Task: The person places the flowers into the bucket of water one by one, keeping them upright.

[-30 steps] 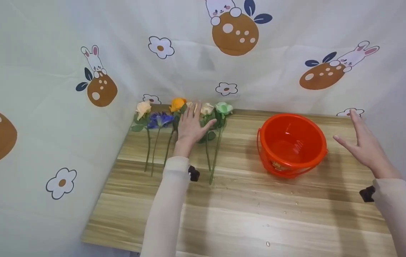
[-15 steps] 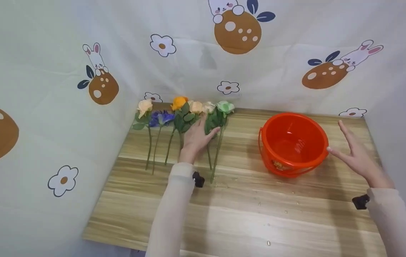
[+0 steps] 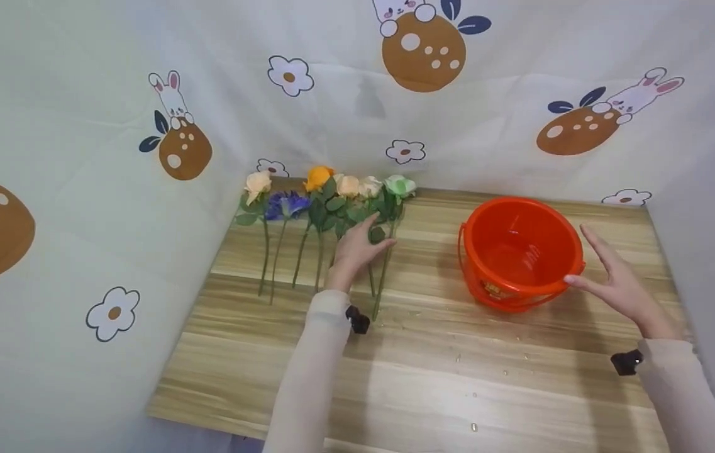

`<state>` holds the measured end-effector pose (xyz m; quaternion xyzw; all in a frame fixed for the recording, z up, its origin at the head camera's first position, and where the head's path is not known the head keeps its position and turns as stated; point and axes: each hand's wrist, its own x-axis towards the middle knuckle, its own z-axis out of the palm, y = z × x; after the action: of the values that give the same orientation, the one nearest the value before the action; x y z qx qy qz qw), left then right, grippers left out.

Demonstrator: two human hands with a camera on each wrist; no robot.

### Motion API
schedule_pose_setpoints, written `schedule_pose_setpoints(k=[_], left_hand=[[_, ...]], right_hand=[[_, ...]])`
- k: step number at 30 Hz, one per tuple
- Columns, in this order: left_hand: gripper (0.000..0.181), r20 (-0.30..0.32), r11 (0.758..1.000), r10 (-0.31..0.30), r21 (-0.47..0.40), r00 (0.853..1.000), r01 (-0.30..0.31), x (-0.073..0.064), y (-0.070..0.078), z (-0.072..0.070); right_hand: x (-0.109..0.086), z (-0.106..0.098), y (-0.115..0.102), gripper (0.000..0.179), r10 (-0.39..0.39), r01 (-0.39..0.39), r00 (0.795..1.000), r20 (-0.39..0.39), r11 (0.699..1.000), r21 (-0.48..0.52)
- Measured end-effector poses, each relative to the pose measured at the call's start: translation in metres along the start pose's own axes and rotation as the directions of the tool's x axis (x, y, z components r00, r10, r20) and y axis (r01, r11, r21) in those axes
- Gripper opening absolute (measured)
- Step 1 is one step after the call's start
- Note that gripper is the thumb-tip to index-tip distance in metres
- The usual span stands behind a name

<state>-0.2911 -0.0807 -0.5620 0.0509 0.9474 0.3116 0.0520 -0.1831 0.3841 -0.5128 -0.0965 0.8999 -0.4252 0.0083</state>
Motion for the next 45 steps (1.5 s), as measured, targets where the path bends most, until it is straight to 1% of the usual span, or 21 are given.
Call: schedule_pose_setpoints(k=[3,6,8,11,13,14,17,20,22,25,30,33,34,36,38,39,41,43,45], left_hand=[[0.073,0.01,0.995,0.029,-0.092,1.0,-0.027,0.001,-0.003,0.005],[0.068,0.023,0.977,0.062,-0.205,0.998,-0.056,0.002,-0.006,0.01],[0.065,0.033,0.952,0.09,-0.297,0.995,-0.077,0.003,-0.009,0.015],[0.062,0.044,0.905,0.118,-0.416,0.992,-0.089,0.005,-0.014,0.022],[0.06,0.047,0.879,0.127,-0.468,0.991,-0.09,0.005,-0.017,0.026],[0.059,0.049,0.87,0.125,-0.485,0.991,-0.086,0.005,-0.019,0.028],[0.057,0.07,0.856,0.107,-0.513,0.992,-0.057,0.005,-0.023,0.031],[0.057,0.113,0.848,0.083,-0.53,0.99,-0.01,0.004,-0.025,0.032],[0.057,0.142,0.846,0.068,-0.533,0.987,0.019,0.005,-0.025,0.033],[0.059,0.181,0.832,0.048,-0.552,0.982,0.061,0.009,-0.022,0.034],[0.059,0.247,0.789,0.01,-0.598,0.969,0.144,0.018,-0.013,0.033],[0.059,0.293,0.75,-0.015,-0.629,0.956,0.205,0.023,-0.007,0.033],[0.059,0.311,0.732,-0.024,-0.642,0.95,0.228,0.024,-0.006,0.033],[0.06,0.342,0.689,-0.043,-0.67,0.939,0.276,0.026,-0.002,0.033],[0.062,0.368,0.64,-0.057,-0.7,0.928,0.317,0.029,0.001,0.033],[0.063,0.379,0.618,-0.063,-0.712,0.923,0.334,0.03,0.002,0.034],[0.066,0.398,0.565,-0.076,-0.738,0.914,0.368,0.031,0.004,0.035],[0.066,0.409,0.52,-0.084,-0.76,0.909,0.39,0.033,0.006,0.036],[0.065,0.413,0.492,-0.095,-0.772,0.906,0.403,0.034,0.008,0.037]], right_hand=[[-0.001,0.003,0.001,0.087,0.002,-0.002,1.0,0.002,1.0,0.023],[-0.002,0.006,0.002,0.083,-0.004,0.005,1.0,-0.015,1.0,0.031],[-0.003,0.007,0.003,0.082,-0.018,0.019,0.999,-0.03,0.999,0.027],[-0.005,0.008,0.003,0.081,-0.036,0.036,0.999,-0.04,0.999,0.006],[-0.006,0.009,0.003,0.081,-0.037,0.037,0.999,-0.035,0.999,-0.006],[-0.006,0.01,0.004,0.081,-0.032,0.031,0.999,-0.032,0.999,-0.007],[-0.004,0.011,0.003,0.081,-0.019,0.019,1.0,-0.012,1.0,0.0],[-0.003,0.011,0.002,0.082,-0.024,0.024,1.0,0.002,0.999,0.024],[-0.003,0.011,0.002,0.082,-0.021,0.021,1.0,0.007,0.999,0.029],[-0.003,0.011,0.002,0.082,-0.011,0.011,1.0,0.01,0.999,0.036],[-0.005,0.011,0.001,0.082,-0.013,0.012,1.0,0.011,1.0,0.016],[-0.005,0.011,0.002,0.082,-0.012,0.012,1.0,0.013,1.0,0.023],[-0.005,0.011,0.002,0.082,-0.003,0.002,1.0,0.012,1.0,0.021],[-0.005,0.011,0.002,0.082,0.009,-0.009,1.0,0.009,1.0,0.017],[-0.005,0.012,0.002,0.083,-0.002,0.001,1.0,0.005,1.0,0.019],[-0.005,0.012,0.002,0.083,-0.003,0.003,1.0,0.002,1.0,0.013],[-0.006,0.012,-0.001,0.082,-0.01,0.01,1.0,-0.001,1.0,0.01],[-0.007,0.012,-0.008,0.081,-0.021,0.021,1.0,-0.001,1.0,0.015],[-0.009,0.011,-0.017,0.08,-0.016,0.016,1.0,-0.001,1.0,0.01]])
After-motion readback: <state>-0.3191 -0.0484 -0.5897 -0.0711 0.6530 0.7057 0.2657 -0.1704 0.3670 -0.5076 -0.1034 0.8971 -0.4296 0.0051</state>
